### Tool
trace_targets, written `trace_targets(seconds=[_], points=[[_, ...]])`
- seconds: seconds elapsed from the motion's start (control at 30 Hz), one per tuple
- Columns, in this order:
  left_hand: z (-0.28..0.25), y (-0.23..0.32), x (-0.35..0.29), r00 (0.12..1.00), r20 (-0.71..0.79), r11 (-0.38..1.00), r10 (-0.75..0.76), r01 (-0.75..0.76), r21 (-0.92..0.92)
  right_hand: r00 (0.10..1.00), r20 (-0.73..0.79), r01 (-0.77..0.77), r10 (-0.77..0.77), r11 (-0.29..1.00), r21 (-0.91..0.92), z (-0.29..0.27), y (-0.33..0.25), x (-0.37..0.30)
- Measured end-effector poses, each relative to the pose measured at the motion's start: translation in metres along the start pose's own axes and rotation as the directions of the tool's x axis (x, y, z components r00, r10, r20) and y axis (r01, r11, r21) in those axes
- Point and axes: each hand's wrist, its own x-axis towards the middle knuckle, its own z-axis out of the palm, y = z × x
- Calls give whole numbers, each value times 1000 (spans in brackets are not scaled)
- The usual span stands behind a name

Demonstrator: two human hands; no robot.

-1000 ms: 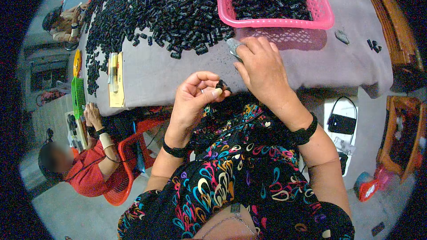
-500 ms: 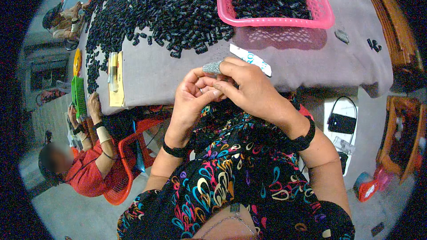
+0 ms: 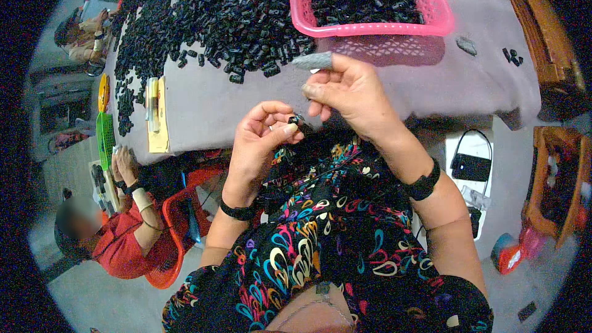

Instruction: Inspecting and sorting small black plastic shoe components at a production table.

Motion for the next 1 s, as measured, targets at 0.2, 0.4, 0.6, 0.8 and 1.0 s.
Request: trace_targets(seconds=[0.2, 0.4, 0.6, 0.8, 1.0], points=[[5, 1, 0, 1000, 17, 998, 22, -23, 54, 995, 48, -87, 87, 996, 1, 4, 1, -1], [6, 2, 0, 1000, 4, 1000, -5, 5, 12, 991, 65, -117, 116, 993, 12, 1, 3, 1], [1, 0, -2, 1000, -10, 1000, -16, 16, -10, 989, 67, -136, 134, 990, 27, 2, 3, 1], [-2, -4, 0, 1000, 9, 1000, -3, 3, -21, 987, 41, -156, 153, 985, 71, 3, 4, 0], [3, 0, 1, 999, 44, 1000, 19, -19, -5, 985, 92, -143, 143, 990, -7, 1, 6, 0]])
